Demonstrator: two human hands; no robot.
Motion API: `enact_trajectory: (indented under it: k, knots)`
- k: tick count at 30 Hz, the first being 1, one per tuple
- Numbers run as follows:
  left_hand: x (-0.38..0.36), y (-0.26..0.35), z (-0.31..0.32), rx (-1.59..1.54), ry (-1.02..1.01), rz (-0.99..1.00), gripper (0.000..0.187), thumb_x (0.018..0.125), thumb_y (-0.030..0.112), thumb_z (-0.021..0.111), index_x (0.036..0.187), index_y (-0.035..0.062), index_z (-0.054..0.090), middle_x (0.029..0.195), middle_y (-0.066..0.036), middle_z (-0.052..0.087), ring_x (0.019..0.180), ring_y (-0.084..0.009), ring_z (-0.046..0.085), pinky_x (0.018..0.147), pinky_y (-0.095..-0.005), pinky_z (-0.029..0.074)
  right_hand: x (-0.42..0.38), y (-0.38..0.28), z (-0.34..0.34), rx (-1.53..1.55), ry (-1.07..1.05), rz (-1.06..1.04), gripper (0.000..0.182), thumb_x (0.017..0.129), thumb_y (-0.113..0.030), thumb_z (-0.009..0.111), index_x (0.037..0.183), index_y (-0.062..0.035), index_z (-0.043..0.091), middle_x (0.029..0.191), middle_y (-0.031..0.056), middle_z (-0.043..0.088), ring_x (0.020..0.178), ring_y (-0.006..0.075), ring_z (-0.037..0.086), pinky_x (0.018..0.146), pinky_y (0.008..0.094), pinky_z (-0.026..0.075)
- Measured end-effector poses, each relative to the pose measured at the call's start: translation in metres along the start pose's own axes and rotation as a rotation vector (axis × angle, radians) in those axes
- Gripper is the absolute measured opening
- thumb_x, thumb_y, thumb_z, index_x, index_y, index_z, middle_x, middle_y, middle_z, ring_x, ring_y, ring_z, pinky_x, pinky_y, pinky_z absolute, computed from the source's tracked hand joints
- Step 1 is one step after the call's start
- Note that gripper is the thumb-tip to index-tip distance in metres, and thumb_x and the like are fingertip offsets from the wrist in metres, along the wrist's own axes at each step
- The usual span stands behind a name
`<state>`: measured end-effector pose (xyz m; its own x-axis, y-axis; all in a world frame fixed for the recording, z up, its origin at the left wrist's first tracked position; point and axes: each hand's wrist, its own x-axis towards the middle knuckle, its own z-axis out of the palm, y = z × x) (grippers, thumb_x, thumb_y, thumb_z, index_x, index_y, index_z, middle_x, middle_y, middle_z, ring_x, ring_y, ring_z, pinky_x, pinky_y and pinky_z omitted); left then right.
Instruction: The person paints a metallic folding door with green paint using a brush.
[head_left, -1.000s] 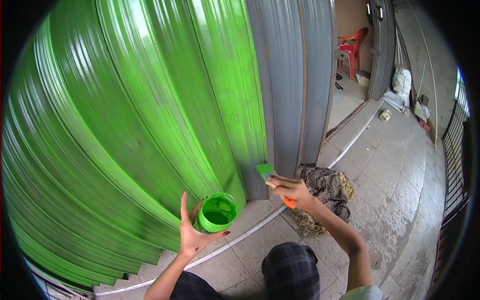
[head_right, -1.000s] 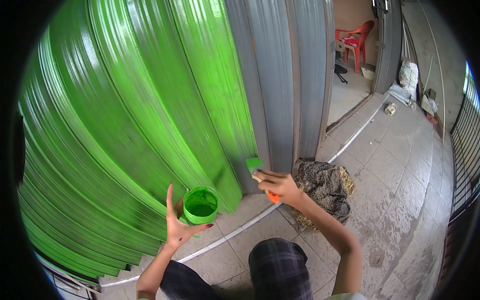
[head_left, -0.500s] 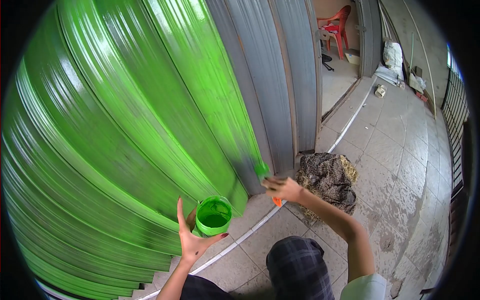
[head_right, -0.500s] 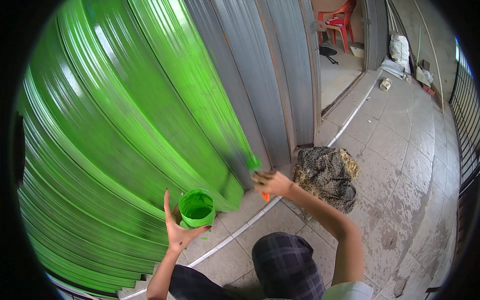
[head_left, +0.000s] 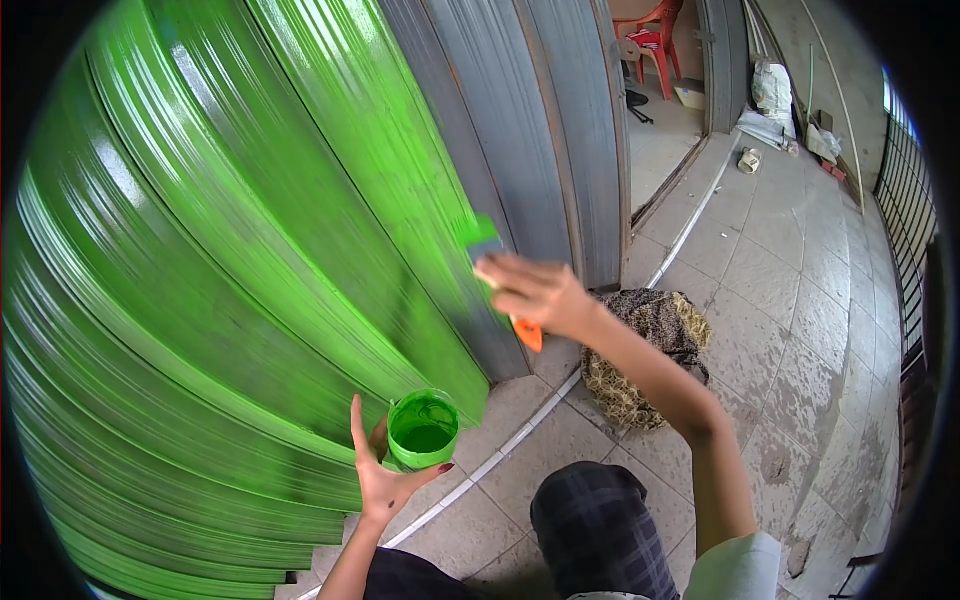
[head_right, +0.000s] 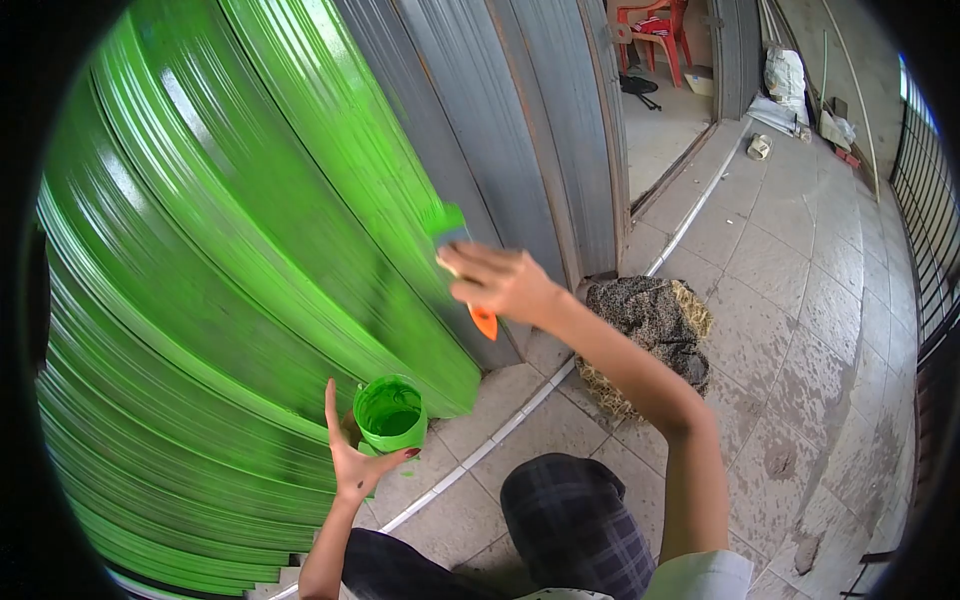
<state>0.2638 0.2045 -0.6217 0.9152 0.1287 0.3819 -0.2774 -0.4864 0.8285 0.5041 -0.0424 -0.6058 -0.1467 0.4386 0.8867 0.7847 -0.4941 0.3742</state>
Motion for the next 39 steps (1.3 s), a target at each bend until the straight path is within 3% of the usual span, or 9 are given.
enact_trajectory:
  k: [7,10,12,15,18,27,30,33,39]
  knots:
    - [-0.001,0.006,-0.002,0.025,-0.006,0.003,0.134,0.053,0.014,0.094,0.15,0.005,0.001,0.121,-0.023,0.059,0.112,-0.0296,0.059,0.101,-0.0412,0.042,-0.107,-0.07,0.008,0.322,-0.545,-0.056,0.018,0.075,-0.011,0.066,0.087,-0.0111,0.053,0.121,0.0081,0.062,0.107,0.0237,0.065,0.063,0.0266,0.061]
    - [0.001,0.008,0.0,0.001,-0.015,0.008,0.134,0.053,0.015,0.094,0.15,0.005,0.001,0.121,-0.024,0.059,0.113,-0.0299,0.059,0.102,-0.0415,0.042,-0.046,-0.045,-0.001,0.096,-0.554,-0.092,0.016,0.074,-0.011,0.066,0.085,-0.0107,0.054,0.119,0.0083,0.062,0.106,0.0237,0.065,0.068,0.0279,0.061]
    - [0.001,0.008,-0.001,0.01,-0.014,0.022,0.135,0.053,0.016,0.094,0.15,0.005,0.001,0.121,-0.024,0.059,0.114,-0.0303,0.059,0.102,-0.0419,0.042,-0.003,-0.018,0.001,0.137,-0.381,0.033,0.014,0.074,-0.011,0.066,0.08,-0.0104,0.053,0.115,0.0092,0.064,0.104,0.0228,0.066,0.075,0.0296,0.06]
    - [0.001,0.005,-0.003,0.024,-0.007,0.053,0.135,0.053,0.018,0.094,0.15,0.0054,0.001,0.123,-0.026,0.058,0.115,-0.0316,0.058,0.104,-0.0426,0.041,0.049,-0.011,-0.02,-0.003,0.051,-0.122,0.016,0.077,-0.006,0.064,0.073,-0.0112,0.05,0.116,0.0105,0.065,0.1,0.0241,0.067,0.069,0.0265,0.061]
    - [0.0,0.005,-0.005,0.004,-0.002,0.077,0.136,0.053,0.021,0.095,0.15,0.0066,0.001,0.125,-0.026,0.057,0.117,-0.033,0.057,0.105,-0.0437,0.04,0.026,-0.018,-0.008,-0.08,0.049,-0.067,0.018,0.077,-0.005,0.064,0.069,-0.0107,0.048,0.118,0.0123,0.064,0.099,0.0233,0.068,0.065,0.025,0.061]
    - [-0.003,0.015,-0.011,0.012,-0.017,0.068,0.135,0.054,0.025,0.093,0.15,0.0095,0.0,0.129,-0.019,0.057,0.117,-0.0331,0.058,0.104,-0.0429,0.043,-0.072,-0.065,0.003,0.164,-0.601,-0.079,0.018,0.069,-0.004,0.069,0.077,-0.0096,0.055,0.111,0.0093,0.066,0.1,0.0249,0.068,0.072,0.0287,0.061]
    - [-0.005,0.024,-0.015,0.041,-0.031,0.035,0.134,0.055,0.025,0.093,0.15,0.0102,0.0,0.13,-0.019,0.056,0.117,-0.0344,0.058,0.103,-0.0428,0.044,-0.007,-0.028,-0.001,0.099,-0.537,0.038,0.016,0.071,-0.003,0.069,0.078,-0.0107,0.056,0.11,0.0099,0.067,0.099,0.0246,0.068,0.073,0.0294,0.061]
    - [-0.005,0.026,-0.017,0.045,-0.034,0.027,0.134,0.055,0.025,0.092,0.15,0.0112,-0.001,0.131,-0.018,0.056,0.117,-0.0357,0.057,0.102,-0.0434,0.045,0.045,-0.017,-0.015,-0.038,-0.13,-0.045,0.013,0.072,-0.005,0.07,0.075,-0.0093,0.058,0.112,0.011,0.067,0.099,0.0245,0.069,0.07,0.0276,0.061]
    - [-0.005,0.02,-0.018,-0.022,-0.032,0.072,0.133,0.057,0.025,0.091,0.151,0.0131,-0.002,0.133,-0.018,0.055,0.12,-0.0366,0.055,0.104,-0.0446,0.043,-0.04,-0.036,0.01,-0.151,-0.285,-0.018,0.011,0.075,-0.005,0.066,0.07,-0.0107,0.058,0.115,0.0117,0.067,0.102,0.0242,0.068,0.069,0.0276,0.061]
